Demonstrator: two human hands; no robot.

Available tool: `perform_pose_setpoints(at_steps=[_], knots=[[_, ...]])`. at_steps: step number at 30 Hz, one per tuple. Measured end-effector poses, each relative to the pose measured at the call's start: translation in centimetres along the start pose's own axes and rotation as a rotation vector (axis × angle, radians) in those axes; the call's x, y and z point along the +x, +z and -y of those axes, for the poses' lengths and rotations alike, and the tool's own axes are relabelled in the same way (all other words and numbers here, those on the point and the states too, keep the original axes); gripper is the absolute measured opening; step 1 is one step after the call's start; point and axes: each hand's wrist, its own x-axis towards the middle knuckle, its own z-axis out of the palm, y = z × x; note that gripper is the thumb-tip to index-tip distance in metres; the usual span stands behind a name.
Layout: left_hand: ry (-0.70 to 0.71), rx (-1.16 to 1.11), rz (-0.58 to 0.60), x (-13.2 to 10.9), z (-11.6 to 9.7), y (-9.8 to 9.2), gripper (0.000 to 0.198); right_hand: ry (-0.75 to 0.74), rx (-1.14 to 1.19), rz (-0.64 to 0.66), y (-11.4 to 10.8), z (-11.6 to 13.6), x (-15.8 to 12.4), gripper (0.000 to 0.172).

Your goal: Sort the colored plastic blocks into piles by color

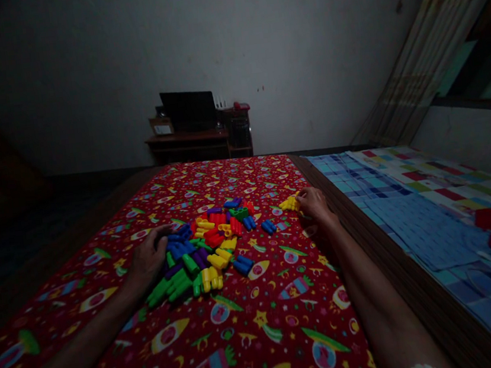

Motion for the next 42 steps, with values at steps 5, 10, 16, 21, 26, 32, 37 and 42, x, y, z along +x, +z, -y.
perform_pose_setpoints(at_steps=[5,10,16,21,26,32,37,42], knots=[[0.005,0.015,0.015,-0.2,-0.3,-0.3,0.038,-0.183,-0.048,-0.144,1.6,0.2,-0.3,0.031],[-0.006,0.023,0.029,-0.1,-0.5,-0.3,0.039,-0.557,-0.098,0.074,4.1,1.5,-0.9,0.028],[-0.006,0.025,0.011,0.1,-0.1,-0.1,0.038,-0.511,-0.101,0.063,4.5,-1.1,-0.4,0.029],[0.007,0.024,0.007,-0.1,-0.2,-0.1,0.037,-0.568,0.044,0.05,3.1,-0.2,-0.2,0.038],[0.003,0.014,0.026,-0.2,-0.4,-0.2,0.039,-0.715,0.354,0.093,3.1,7.2,-3.3,0.033],[0.009,0.006,0.031,-0.3,-0.1,-0.1,0.041,-1.008,0.175,0.176,5.8,13.1,-8.3,0.028],[0.015,-0.009,0.023,-0.2,0.1,0.1,0.038,-0.992,0.222,0.171,5.5,12.7,-8.0,0.027],[-0.005,0.008,0.032,-0.2,-0.3,-0.2,0.039,-0.953,0.136,0.207,4.2,11.8,-7.1,0.026]])
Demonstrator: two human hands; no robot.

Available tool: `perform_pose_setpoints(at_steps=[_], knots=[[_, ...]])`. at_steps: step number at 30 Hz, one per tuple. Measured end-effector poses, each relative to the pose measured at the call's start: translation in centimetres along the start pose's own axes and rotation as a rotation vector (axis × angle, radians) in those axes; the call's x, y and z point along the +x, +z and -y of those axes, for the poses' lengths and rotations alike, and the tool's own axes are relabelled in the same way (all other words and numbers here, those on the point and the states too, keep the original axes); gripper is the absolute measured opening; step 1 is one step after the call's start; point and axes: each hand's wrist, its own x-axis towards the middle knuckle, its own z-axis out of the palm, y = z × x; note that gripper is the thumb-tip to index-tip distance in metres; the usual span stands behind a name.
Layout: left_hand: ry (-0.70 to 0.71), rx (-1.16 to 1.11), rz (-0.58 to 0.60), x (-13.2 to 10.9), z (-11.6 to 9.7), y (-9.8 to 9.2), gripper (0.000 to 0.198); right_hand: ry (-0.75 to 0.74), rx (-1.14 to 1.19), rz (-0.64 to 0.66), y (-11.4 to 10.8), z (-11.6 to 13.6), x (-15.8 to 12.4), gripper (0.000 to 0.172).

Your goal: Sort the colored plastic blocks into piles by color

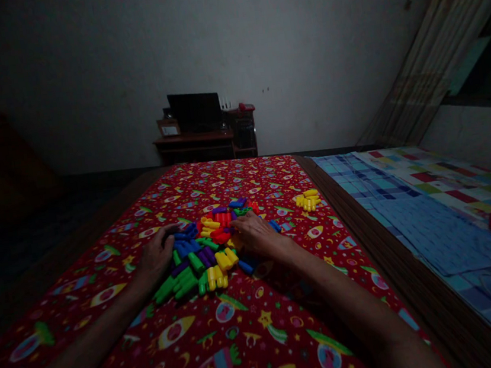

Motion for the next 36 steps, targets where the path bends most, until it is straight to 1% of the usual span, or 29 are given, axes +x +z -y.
perform_pose_setpoints(at_steps=[3,5,7,9,10,12,14,15,17,19,21,23,24,25,26,28,29,30,31,33,34,36], knots=[[-0.005,-0.008,0.022,-0.1,-0.2,-0.1,0.041,0.049,-0.031,0.093,-0.8,-0.3,-0.2,0.019],[0.007,-0.026,0.04,0.0,-0.2,0.0,0.045,0.062,0.036,0.16,-1.7,-0.5,-0.3,0.015],[0.038,-0.043,0.072,0.1,-0.1,0.3,0.05,0.078,0.155,0.182,-2.8,-1.0,-0.3,0.015],[0.076,-0.046,0.127,0.2,0.1,0.6,0.053,0.127,0.24,0.127,-3.9,-1.9,-0.3,0.017],[0.09,-0.044,0.158,0.3,0.2,0.8,0.055,0.173,0.246,0.064,-4.4,-2.6,-0.4,0.018],[0.104,-0.046,0.205,0.3,0.4,1.0,0.059,0.304,0.177,-0.096,-5.1,-4.4,-0.8,0.02],[0.105,-0.069,0.222,0.2,0.6,1.1,0.063,0.479,0.035,-0.229,-5.2,-6.6,-1.8,0.023],[0.103,-0.089,0.226,0.2,0.6,1.1,0.065,0.567,-0.042,-0.26,-5.1,-7.6,-2.4,0.024],[0.099,-0.153,0.227,0.0,0.5,0.9,0.068,0.721,-0.176,-0.253,-4.8,-9.4,-3.7,0.026],[0.085,-0.243,0.231,-0.2,0.3,0.7,0.071,0.795,-0.253,-0.225,-4.7,-10.1,-4.5,0.03],[0.074,-0.317,0.253,-0.4,-0.3,0.3,0.074,0.772,-0.269,-0.23,-4.9,-9.4,-4.3,0.034],[0.089,-0.32,0.292,-0.4,-1.0,-0.3,0.076,0.672,-0.226,-0.232,-5.2,-7.3,-3.3,0.033],[0.107,-0.286,0.31,-0.4,-1.5,-0.7,0.078,0.593,-0.18,-0.2,-5.3,-5.8,-2.6,0.03],[0.132,-0.23,0.322,-0.3,-1.9,-1.1,0.08,0.501,-0.123,-0.14,-5.2,-4.1,-1.9,0.027],[0.16,-0.16,0.323,-0.2,-2.3,-1.6,0.081,0.398,-0.065,-0.051,-4.9,-2.5,-1.2,0.024],[0.224,-0.004,0.335,-0.1,-3.0,-2.4,0.084,0.197,-0.001,0.132,-3.6,0.3,-0.3,0.018],[0.26,0.066,0.357,-0.2,-3.2,-2.7,0.086,0.118,-0.003,0.186,-2.7,1.3,-0.1,0.016],[0.298,0.127,0.399,-0.4,-3.5,-3.0,0.086,0.061,-0.018,0.21,-1.8,2.0,-0.1,0.014],[0.337,0.177,0.461,-0.8,-3.7,-3.0,0.087,0.03,-0.041,0.207,-0.9,2.4,-0.1,0.015],[0.403,0.254,0.598,-2.0,-4.0,-2.7,0.087,0.011,-0.073,0.164,0.6,2.4,-0.4,0.018],[0.421,0.285,0.641,-2.6,-4.2,-2.2,0.089,0.025,-0.077,0.145,1.1,2.2,-0.6,0.019],[0.427,0.33,0.657,-3.9,-4.6,-1.2,0.093,0.064,-0.061,0.124,1.3,1.7,-0.8,0.021]])
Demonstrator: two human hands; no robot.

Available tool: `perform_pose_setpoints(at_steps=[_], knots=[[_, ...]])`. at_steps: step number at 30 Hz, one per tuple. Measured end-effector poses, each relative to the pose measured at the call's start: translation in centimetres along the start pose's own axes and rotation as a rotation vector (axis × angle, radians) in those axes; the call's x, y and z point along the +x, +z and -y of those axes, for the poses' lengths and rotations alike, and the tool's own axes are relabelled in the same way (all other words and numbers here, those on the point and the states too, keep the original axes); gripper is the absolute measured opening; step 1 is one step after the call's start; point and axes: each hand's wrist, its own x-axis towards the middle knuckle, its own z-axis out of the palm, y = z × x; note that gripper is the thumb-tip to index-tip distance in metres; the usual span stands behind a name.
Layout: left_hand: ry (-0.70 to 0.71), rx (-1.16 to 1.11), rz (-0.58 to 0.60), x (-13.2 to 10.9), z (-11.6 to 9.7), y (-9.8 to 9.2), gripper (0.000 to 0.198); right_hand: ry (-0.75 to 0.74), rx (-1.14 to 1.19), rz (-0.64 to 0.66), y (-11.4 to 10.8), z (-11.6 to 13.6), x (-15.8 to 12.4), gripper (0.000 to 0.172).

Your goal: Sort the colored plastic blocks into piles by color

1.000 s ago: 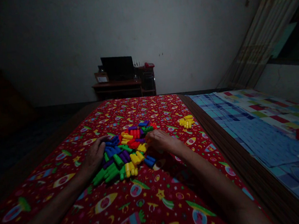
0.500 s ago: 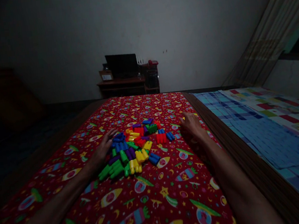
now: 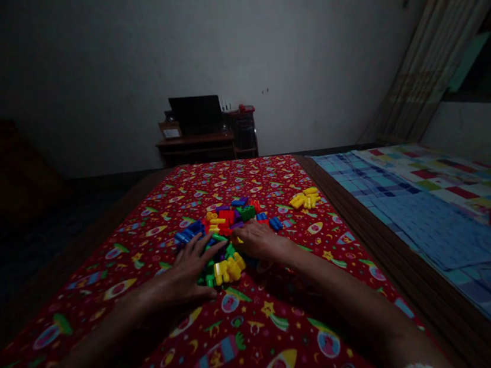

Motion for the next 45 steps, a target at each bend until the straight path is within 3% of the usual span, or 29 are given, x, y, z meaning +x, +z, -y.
perform_pose_setpoints(at_steps=[3,6,10,14,19,22,25,27,29,31,34,38,40,43,45], knots=[[-0.022,0.028,-0.048,0.3,-1.0,1.5,0.094,0.044,0.079,0.021,-1.4,-0.6,-0.2,0.022],[-0.015,0.035,-0.079,0.7,-0.8,2.0,0.091,0.11,0.142,0.061,-4.1,-1.7,-0.4,0.022],[0.009,0.041,-0.111,1.0,0.0,2.2,0.091,0.302,0.088,-0.048,-7.1,-5.5,-1.2,0.022],[0.037,0.038,-0.132,1.1,0.2,2.1,0.09,0.65,-0.137,-0.232,-6.9,-10.1,-3.0,0.026],[0.039,0.03,-0.187,1.4,-0.5,1.6,0.07,0.854,-0.225,-0.214,-5.3,-13.1,-4.8,0.031],[0.045,0.042,-0.257,1.7,-0.9,1.5,0.058,0.795,-0.192,-0.274,-5.8,-12.1,-4.1,0.03],[0.026,0.076,-0.331,1.8,-1.2,1.8,0.051,0.552,-0.06,-0.318,-6.8,-8.0,-2.2,0.029],[-0.011,0.097,-0.372,1.8,-1.5,1.9,0.047,0.292,0.066,-0.177,-7.1,-4.2,-1.1,0.029],[-0.042,0.105,-0.406,1.8,-1.7,2.0,0.043,0.065,0.131,0.069,-6.7,-0.3,-0.5,0.029],[-0.054,0.11,-0.428,1.8,-1.8,2.1,0.04,-0.037,0.107,0.198,-5.8,2.6,-0.5,0.031],[-0.051,0.125,-0.445,1.9,-1.8,2.2,0.038,-0.105,0.15,0.23,-4.6,4.6,-0.8,0.033],[-0.038,0.135,-0.467,1.9,-1.5,2.5,0.039,-0.158,0.342,0.296,-5.1,3.6,-0.6,0.016],[-0.024,0.133,-0.473,1.9,-1.4,2.6,0.039,-0.11,0.423,0.245,-6.0,1.8,-0.2,0.015],[-0.011,0.126,-0.484,1.9,-1.3,2.5,0.04,0.119,0.43,-0.072,-7.0,-2.7,-0.1,0.023],[-0.011,0.12,-0.488,1.9,-1.3,2.5,0.04,0.324,0.304,-0.329,-7.1,-6.3,-0.8,0.033]])
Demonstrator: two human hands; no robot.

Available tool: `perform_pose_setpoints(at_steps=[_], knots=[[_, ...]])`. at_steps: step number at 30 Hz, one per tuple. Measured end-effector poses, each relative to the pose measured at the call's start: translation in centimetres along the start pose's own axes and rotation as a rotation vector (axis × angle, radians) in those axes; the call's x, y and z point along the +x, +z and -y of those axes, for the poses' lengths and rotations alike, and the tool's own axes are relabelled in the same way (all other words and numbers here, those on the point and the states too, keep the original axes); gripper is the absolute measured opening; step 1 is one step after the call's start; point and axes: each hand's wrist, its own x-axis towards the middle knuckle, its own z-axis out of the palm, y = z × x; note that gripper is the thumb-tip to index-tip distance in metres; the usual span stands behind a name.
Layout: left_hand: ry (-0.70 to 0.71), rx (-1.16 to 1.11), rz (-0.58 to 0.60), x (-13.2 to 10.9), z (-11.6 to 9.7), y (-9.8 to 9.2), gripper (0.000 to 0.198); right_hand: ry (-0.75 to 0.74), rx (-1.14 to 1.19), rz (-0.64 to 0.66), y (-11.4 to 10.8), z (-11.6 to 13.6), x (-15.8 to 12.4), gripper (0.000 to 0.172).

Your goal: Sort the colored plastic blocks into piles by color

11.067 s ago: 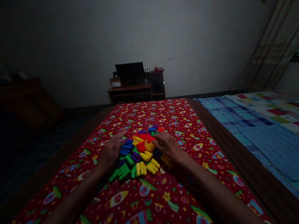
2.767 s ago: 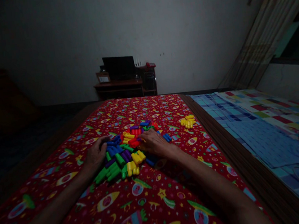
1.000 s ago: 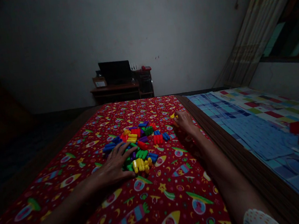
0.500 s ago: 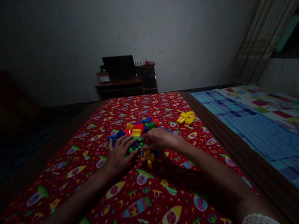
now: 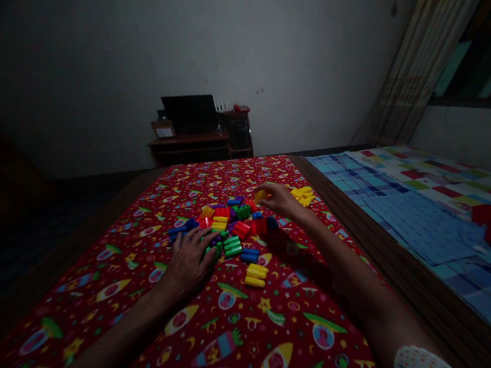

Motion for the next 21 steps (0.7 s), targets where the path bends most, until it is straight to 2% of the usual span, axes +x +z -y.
perform_pose_setpoints(at_steps=[2,4,6,9,11,13,16,18,21], knots=[[-0.004,-0.005,0.006,0.0,0.0,0.0,0.04,0.09,-0.157,-0.211,-0.9,-3.6,0.0,0.043],[-0.007,-0.01,0.016,0.0,0.0,0.0,0.04,0.134,-0.307,-0.292,-1.4,-6.6,-0.5,0.049],[-0.008,-0.012,0.019,0.0,0.0,0.0,0.04,0.177,-0.418,-0.273,-1.6,-8.5,-1.1,0.05],[-0.004,-0.013,0.009,0.0,0.1,0.0,0.04,0.238,-0.481,-0.173,-1.5,-9.1,-1.5,0.043],[-0.001,-0.017,0.007,-0.1,0.1,0.0,0.04,0.248,-0.469,-0.128,-1.3,-8.3,-1.3,0.038],[0.003,-0.017,0.01,-0.1,0.1,0.0,0.039,0.227,-0.442,-0.136,-1.3,-6.9,-0.9,0.035],[0.004,-0.016,0.015,-0.1,0.1,0.0,0.039,0.115,-0.384,-0.101,-1.5,-3.4,-0.5,0.032],[0.002,-0.019,0.015,-0.1,0.0,-0.1,0.039,0.006,-0.34,0.091,-1.5,-0.4,-0.6,0.027],[-0.002,-0.023,0.017,-0.1,-0.1,-0.1,0.039,-0.16,-0.317,0.505,-0.7,5.1,-1.9,0.021]])
